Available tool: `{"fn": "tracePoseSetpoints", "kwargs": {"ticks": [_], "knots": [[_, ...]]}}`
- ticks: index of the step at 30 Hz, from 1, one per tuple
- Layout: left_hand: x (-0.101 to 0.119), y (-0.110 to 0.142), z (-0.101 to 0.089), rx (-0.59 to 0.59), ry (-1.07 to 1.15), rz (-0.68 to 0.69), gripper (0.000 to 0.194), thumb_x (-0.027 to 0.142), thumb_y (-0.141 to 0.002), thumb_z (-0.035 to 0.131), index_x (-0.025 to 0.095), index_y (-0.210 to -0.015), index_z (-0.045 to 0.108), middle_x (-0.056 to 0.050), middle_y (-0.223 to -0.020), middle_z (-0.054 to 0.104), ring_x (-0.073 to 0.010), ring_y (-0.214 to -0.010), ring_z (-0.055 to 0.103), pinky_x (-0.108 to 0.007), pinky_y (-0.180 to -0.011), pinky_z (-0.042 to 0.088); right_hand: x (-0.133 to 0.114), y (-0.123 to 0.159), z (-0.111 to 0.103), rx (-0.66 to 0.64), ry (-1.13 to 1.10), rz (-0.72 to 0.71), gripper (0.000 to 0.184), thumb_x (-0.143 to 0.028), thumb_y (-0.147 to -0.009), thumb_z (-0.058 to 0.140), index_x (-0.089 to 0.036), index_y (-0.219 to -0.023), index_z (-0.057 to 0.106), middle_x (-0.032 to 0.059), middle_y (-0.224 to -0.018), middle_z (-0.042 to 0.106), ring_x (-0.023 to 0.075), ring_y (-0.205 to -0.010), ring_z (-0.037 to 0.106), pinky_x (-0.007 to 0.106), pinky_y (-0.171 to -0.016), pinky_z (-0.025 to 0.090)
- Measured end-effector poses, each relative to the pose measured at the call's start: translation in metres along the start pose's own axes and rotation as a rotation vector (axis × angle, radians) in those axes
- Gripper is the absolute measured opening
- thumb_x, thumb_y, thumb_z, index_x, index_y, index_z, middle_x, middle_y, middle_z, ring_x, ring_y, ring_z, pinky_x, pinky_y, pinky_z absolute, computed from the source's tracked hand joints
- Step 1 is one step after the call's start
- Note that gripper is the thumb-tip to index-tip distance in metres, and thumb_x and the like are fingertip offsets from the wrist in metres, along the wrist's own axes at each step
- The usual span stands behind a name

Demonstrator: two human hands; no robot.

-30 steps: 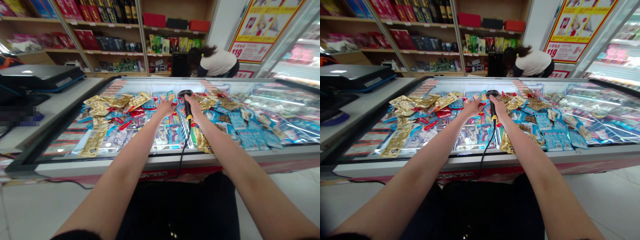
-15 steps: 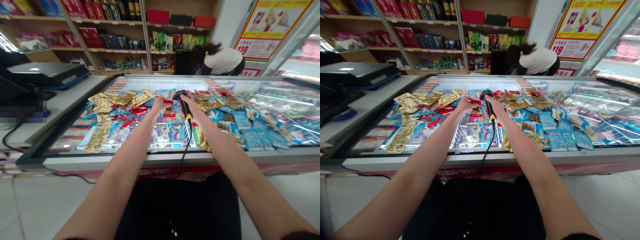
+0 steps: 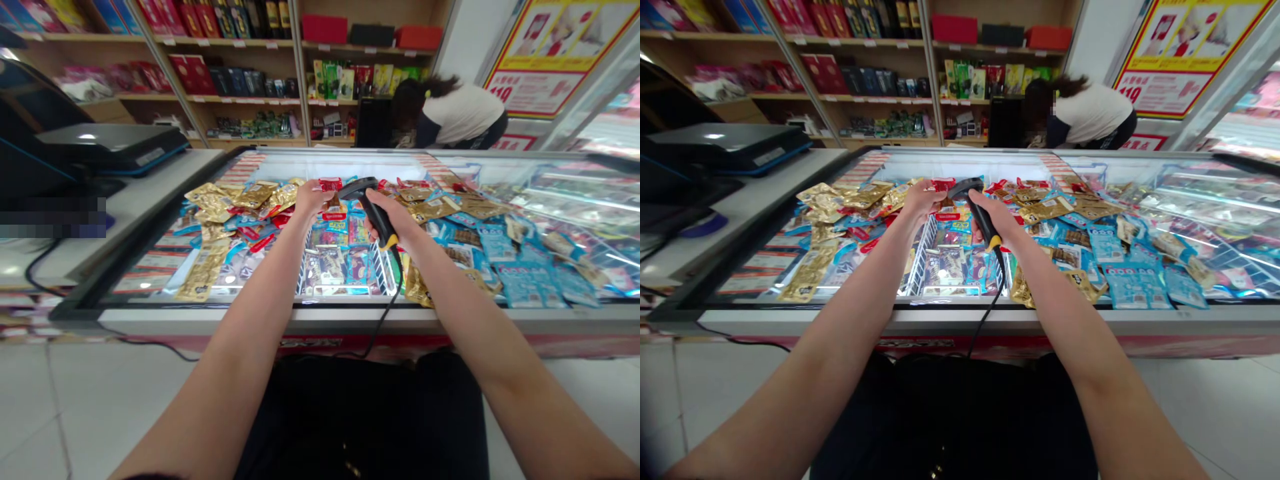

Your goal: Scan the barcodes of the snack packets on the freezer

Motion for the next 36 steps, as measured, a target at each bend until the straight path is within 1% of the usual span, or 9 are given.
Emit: {"fn": "tracePoseSetpoints", "kwargs": {"ticks": [3,5,8,13,16,22,27,31,36], "knots": [[-0.004,-0.004,-0.003,0.009,0.002,-0.038,0.037,0.015,-0.058,0.075,0.020,-0.091,0.057,0.003,-0.073,0.062,-0.0204,-0.080,0.069,-0.033,-0.072,0.056,0.004,0.001,0.004,-0.024,0.010,0.025,0.047,-0.065,-0.090,0.059,-0.018,-0.094,0.062,0.0017,-0.050,0.059,0.0152,-0.037,0.055,0.026,-0.035,0.048],[-0.003,-0.004,-0.004,0.025,-0.005,-0.031,0.037,0.014,-0.061,0.073,0.020,-0.094,0.057,0.003,-0.075,0.064,-0.0207,-0.082,0.069,-0.033,-0.073,0.056,0.005,0.001,0.005,-0.029,0.001,0.035,0.047,-0.065,-0.090,0.058,-0.018,-0.094,0.061,0.0013,-0.050,0.059,0.0153,-0.037,0.056,0.026,-0.034,0.046],[-0.002,-0.003,-0.005,0.035,-0.003,-0.028,0.035,0.013,-0.061,0.071,0.020,-0.092,0.056,0.003,-0.073,0.064,-0.0216,-0.080,0.070,-0.034,-0.072,0.056,0.004,0.002,0.005,-0.037,-0.008,0.040,0.047,-0.065,-0.091,0.057,-0.018,-0.095,0.060,0.0010,-0.051,0.059,0.0147,-0.037,0.055,0.025,-0.033,0.046],[0.001,-0.002,-0.005,0.045,0.012,0.002,0.031,0.011,-0.062,0.068,0.019,-0.090,0.056,0.001,-0.073,0.065,-0.0222,-0.077,0.071,-0.034,-0.071,0.056,0.003,0.005,0.007,-0.050,0.010,0.048,0.047,-0.064,-0.094,0.054,-0.018,-0.096,0.060,0.0014,-0.052,0.060,0.0146,-0.037,0.056,0.024,-0.035,0.049],[-0.001,-0.005,-0.006,0.041,0.013,0.014,0.032,0.012,-0.062,0.069,0.020,-0.090,0.056,0.001,-0.073,0.066,-0.0225,-0.078,0.071,-0.034,-0.071,0.057,0.003,0.005,0.009,-0.058,0.025,0.058,0.046,-0.063,-0.095,0.053,-0.018,-0.096,0.061,0.0018,-0.053,0.060,0.0148,-0.037,0.056,0.024,-0.034,0.049],[-0.005,-0.012,-0.009,0.075,0.005,0.024,0.032,0.013,-0.059,0.071,0.020,-0.087,0.056,0.003,-0.070,0.065,-0.0206,-0.072,0.070,-0.031,-0.066,0.056,0.004,0.005,0.009,-0.069,0.027,0.054,0.046,-0.063,-0.095,0.052,-0.018,-0.096,0.060,0.0019,-0.053,0.061,0.0146,-0.037,0.056,0.023,-0.032,0.047],[-0.010,-0.019,-0.009,0.079,0.003,0.032,0.033,0.013,-0.059,0.071,0.020,-0.087,0.055,0.003,-0.071,0.065,-0.0195,-0.071,0.069,-0.030,-0.065,0.055,0.006,0.003,0.008,-0.082,0.022,0.059,0.048,-0.065,-0.094,0.053,-0.018,-0.097,0.061,0.0018,-0.053,0.061,0.0149,-0.037,0.056,0.024,-0.032,0.047],[-0.014,-0.024,-0.011,0.090,-0.033,0.044,0.035,0.014,-0.058,0.074,0.021,-0.086,0.054,0.004,-0.068,0.063,-0.0180,-0.068,0.067,-0.028,-0.064,0.053,0.007,0.002,0.008,-0.093,0.018,0.056,0.048,-0.065,-0.093,0.053,-0.018,-0.098,0.060,0.0014,-0.053,0.061,0.0153,-0.036,0.056,0.025,-0.032,0.047],[-0.010,-0.021,-0.011,0.075,-0.060,0.077,0.032,0.012,-0.059,0.072,0.021,-0.084,0.054,0.004,-0.067,0.062,-0.0176,-0.067,0.066,-0.029,-0.064,0.053,0.007,0.003,0.009,-0.098,0.020,0.062,0.047,-0.064,-0.094,0.052,-0.018,-0.097,0.059,0.0015,-0.053,0.061,0.0150,-0.037,0.056,0.024,-0.032,0.047]]}}
Point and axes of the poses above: each hand's wrist, its own y-axis away from the middle knuckle, its own z-axis out of the palm, x = y × z, the point moved 8 cm from there along -y, towards the middle knuckle
